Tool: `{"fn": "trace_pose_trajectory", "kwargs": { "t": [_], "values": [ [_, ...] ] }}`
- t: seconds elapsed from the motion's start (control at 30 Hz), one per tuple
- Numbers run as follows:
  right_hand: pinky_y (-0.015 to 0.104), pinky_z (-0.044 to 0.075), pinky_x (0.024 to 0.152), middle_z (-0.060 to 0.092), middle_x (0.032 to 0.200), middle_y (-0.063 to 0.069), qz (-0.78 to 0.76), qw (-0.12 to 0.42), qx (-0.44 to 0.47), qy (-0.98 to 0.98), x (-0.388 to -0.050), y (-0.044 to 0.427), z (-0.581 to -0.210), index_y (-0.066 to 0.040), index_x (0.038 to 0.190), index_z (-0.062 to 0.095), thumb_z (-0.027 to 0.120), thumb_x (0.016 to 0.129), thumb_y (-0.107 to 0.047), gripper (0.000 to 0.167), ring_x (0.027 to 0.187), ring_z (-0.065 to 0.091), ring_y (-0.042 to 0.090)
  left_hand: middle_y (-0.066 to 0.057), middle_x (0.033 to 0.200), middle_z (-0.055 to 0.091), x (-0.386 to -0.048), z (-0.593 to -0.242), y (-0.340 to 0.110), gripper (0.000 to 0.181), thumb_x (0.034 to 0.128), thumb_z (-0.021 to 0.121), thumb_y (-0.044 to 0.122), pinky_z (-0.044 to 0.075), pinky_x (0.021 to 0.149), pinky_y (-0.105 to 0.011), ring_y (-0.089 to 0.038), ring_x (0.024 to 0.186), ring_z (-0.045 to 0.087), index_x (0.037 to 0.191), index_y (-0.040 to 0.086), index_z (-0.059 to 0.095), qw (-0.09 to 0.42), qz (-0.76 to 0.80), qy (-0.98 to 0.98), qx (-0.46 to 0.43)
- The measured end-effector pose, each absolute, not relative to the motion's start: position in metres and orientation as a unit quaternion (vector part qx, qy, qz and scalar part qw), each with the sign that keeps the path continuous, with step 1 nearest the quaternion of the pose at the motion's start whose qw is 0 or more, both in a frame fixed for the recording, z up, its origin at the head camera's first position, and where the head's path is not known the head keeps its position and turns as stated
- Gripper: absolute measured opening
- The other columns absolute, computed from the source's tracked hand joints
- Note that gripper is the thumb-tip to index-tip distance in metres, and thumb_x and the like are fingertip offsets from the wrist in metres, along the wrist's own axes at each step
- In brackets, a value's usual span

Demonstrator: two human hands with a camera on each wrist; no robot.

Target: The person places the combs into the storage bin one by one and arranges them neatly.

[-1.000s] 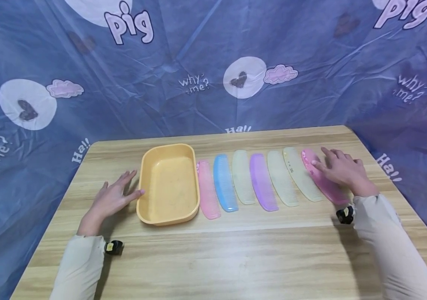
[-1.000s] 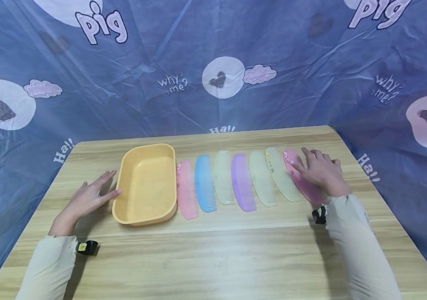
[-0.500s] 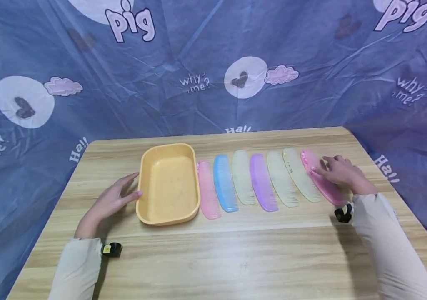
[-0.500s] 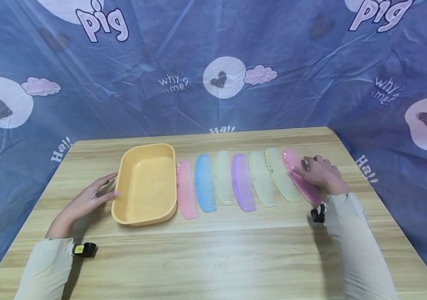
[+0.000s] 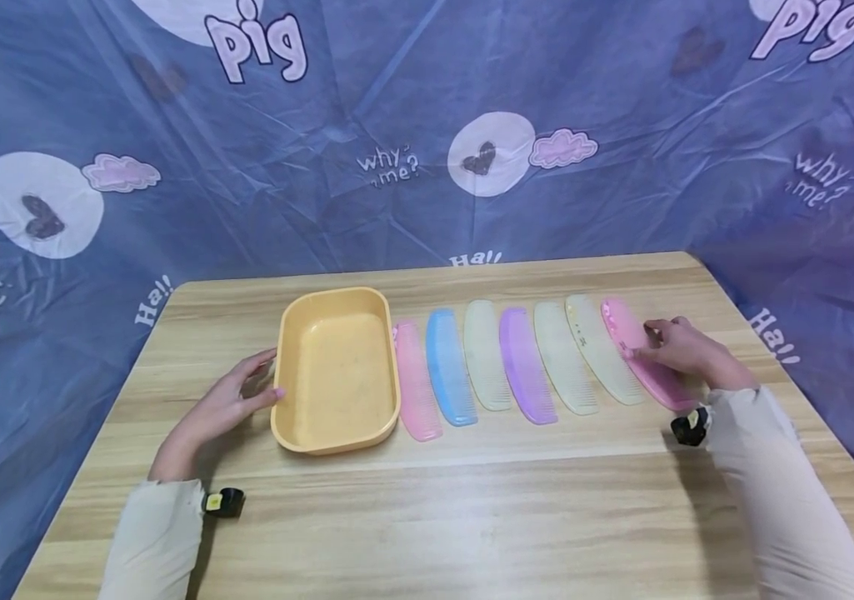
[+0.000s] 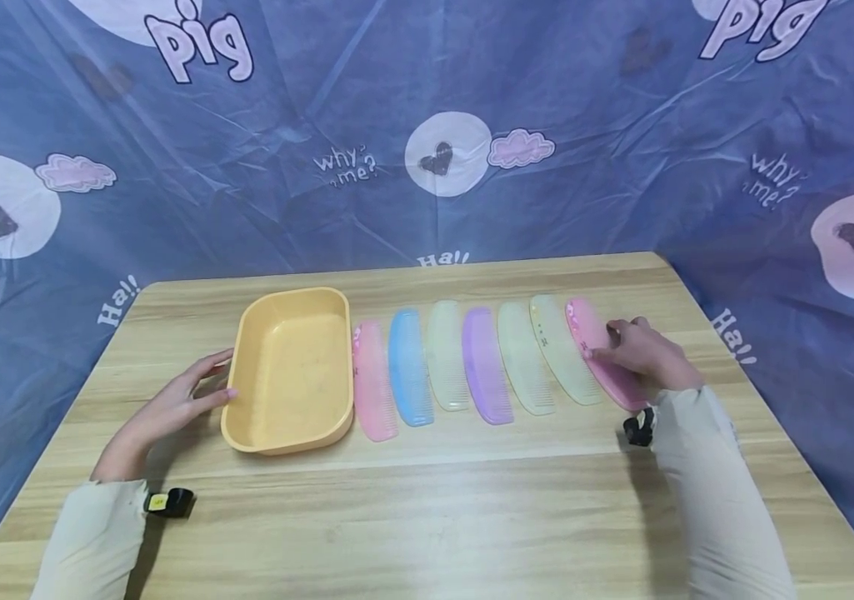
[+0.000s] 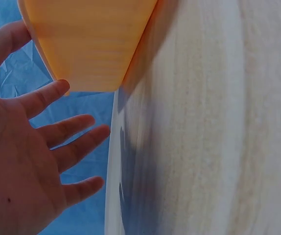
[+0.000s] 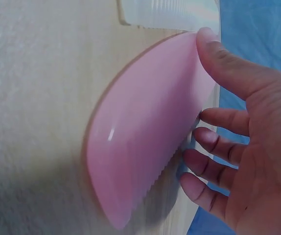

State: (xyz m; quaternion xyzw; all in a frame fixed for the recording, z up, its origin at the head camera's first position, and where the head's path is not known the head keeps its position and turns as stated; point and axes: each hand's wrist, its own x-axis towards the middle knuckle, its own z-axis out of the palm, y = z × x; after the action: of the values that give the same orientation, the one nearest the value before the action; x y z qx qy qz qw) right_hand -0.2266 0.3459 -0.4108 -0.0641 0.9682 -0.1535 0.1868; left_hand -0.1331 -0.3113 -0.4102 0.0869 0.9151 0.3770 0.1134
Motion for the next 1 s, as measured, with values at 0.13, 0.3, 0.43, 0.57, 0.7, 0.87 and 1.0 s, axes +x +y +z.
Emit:
{"fn": "trace_pose_trajectory", "kwargs": {
  "t": [0.13,0.3,0.43,0.57,0.7,0.87,1.0],
  "values": [
    [0.035,0.046,0.072,0.044,0.12,0.044,-0.167,0.187,-0.067,0.966,-0.2285,0.3475,-0.412,0.023,0.136,0.031,0.065,0.089,-0.046,0.09,0.093,0.05,0.036,-0.031,0.152,0.028,-0.1342,-0.4102,-0.3113,0.078,0.0918,0.064,0.032,0.025,0.108,-0.066,-0.052,0.135,0.033,0.151,0.002,0.024,0.117,0.375,0.916,0.085],
    [0.027,0.046,0.065,0.054,0.113,0.04,-0.194,0.18,-0.074,0.962,-0.2305,0.3477,-0.4131,0.024,0.133,0.036,0.069,0.087,-0.036,0.082,0.081,0.057,0.025,-0.03,0.152,0.029,-0.1351,-0.4093,-0.3112,0.079,0.091,0.065,0.034,0.025,0.108,-0.066,-0.051,0.137,0.031,0.152,0.004,0.024,0.121,0.374,0.916,0.078],
    [0.026,0.047,0.062,0.058,0.109,0.036,-0.216,0.183,-0.07,0.956,-0.23,0.3466,-0.4138,0.024,0.133,0.035,0.069,0.087,-0.032,0.08,0.077,0.058,0.02,-0.028,0.152,0.031,-0.1339,-0.4082,-0.3116,0.081,0.0909,0.065,0.036,0.024,0.107,-0.068,-0.05,0.138,0.03,0.153,0.007,0.023,0.128,0.375,0.916,0.068],
    [0.027,0.047,0.064,0.056,0.11,0.036,-0.235,0.191,-0.054,0.952,-0.2279,0.3458,-0.4128,0.022,0.134,0.034,0.069,0.086,-0.032,0.081,0.08,0.058,0.022,-0.027,0.153,0.03,-0.1342,-0.4102,-0.3129,0.081,0.0911,0.065,0.037,0.024,0.107,-0.069,-0.05,0.138,0.029,0.154,0.009,0.022,0.133,0.379,0.914,0.064],
    [0.027,0.047,0.066,0.054,0.111,0.035,-0.248,0.197,-0.033,0.948,-0.2264,0.3462,-0.4098,0.018,0.135,0.033,0.07,0.085,-0.034,0.081,0.084,0.059,0.025,-0.025,0.154,0.031,-0.1364,-0.4148,-0.3135,0.079,0.0912,0.065,0.036,0.024,0.107,-0.068,-0.048,0.138,0.031,0.153,0.01,0.023,0.131,0.394,0.907,0.067],
    [0.028,0.047,0.065,0.055,0.102,0.03,-0.26,0.205,-0.02,0.943,-0.2263,0.3487,-0.4086,0.016,0.131,0.032,0.071,0.085,-0.031,0.077,0.08,0.057,0.023,-0.023,0.152,0.035,-0.1365,-0.4178,-0.3131,0.078,0.091,0.066,0.035,0.025,0.107,-0.067,-0.046,0.137,0.033,0.153,0.009,0.025,0.133,0.41,0.9,0.07],
    [0.028,0.049,0.064,0.054,0.099,0.027,-0.282,0.219,-0.021,0.934,-0.2298,0.3504,-0.4087,0.018,0.132,0.03,0.07,0.087,-0.024,0.074,0.079,0.056,0.02,-0.024,0.151,0.036,-0.1361,-0.4157,-0.3149,0.079,0.0907,0.066,0.035,0.025,0.107,-0.068,-0.046,0.137,0.033,0.153,0.01,0.025,0.136,0.408,0.901,0.066]
  ]
}}
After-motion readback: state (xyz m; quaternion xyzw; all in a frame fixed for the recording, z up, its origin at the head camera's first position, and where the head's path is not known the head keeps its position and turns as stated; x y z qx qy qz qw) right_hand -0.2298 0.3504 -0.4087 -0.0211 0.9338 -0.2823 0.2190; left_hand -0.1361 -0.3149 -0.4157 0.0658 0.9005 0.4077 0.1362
